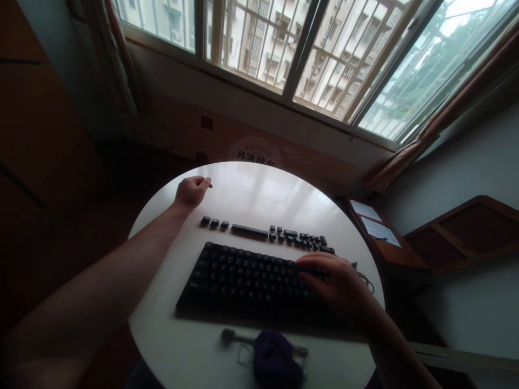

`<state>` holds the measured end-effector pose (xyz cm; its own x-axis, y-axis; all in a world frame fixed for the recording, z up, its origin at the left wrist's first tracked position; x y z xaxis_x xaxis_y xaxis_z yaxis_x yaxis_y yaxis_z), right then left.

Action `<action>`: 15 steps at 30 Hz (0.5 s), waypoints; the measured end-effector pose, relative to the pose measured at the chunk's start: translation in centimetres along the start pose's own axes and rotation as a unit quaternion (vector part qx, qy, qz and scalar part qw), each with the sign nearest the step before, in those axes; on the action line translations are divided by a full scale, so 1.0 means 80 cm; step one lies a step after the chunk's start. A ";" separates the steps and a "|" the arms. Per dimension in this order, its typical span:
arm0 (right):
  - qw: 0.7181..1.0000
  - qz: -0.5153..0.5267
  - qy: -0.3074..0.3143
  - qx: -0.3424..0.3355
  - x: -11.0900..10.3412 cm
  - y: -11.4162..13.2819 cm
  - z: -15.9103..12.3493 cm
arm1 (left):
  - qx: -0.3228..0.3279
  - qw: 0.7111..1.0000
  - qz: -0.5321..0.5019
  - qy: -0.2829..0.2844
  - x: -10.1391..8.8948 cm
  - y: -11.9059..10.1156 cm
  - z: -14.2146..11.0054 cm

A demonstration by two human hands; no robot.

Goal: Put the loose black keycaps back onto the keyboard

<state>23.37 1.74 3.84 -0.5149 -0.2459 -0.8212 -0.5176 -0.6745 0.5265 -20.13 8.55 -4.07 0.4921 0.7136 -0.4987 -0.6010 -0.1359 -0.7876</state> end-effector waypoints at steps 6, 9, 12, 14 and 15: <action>0.991 0.067 -0.108 -0.047 0.041 -0.014 -0.040 | -0.008 1.000 0.008 -0.011 -0.002 0.005 -0.002; 0.990 0.081 -0.092 -0.075 0.060 -0.012 -0.046 | -0.007 1.000 0.020 -0.008 -0.003 0.006 -0.004; 0.989 0.072 -0.072 -0.105 0.069 -0.010 -0.049 | -0.004 0.999 0.031 -0.007 -0.003 0.007 -0.004; 0.989 0.056 -0.066 -0.121 0.072 -0.010 -0.050 | -0.004 0.999 0.037 -0.008 -0.002 0.008 -0.002; 0.989 0.047 -0.067 -0.124 0.072 -0.012 -0.049 | -0.005 0.999 0.039 -0.009 -0.002 0.008 -0.001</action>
<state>23.56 -1.79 -2.27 -0.6468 -0.2333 -0.7260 -0.2874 -0.8072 0.5155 -20.57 8.30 -4.52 0.4338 0.7123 -0.5518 -0.6307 -0.1973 -0.7506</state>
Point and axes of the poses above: each hand's wrist, its own z-axis towards the middle knuckle, its own x-axis out of the palm, y = z × x, the point moved 3 cm from there along z, towards the middle knuckle, and after that the axes turned 5 degrees about z, right-handed, at the moved point
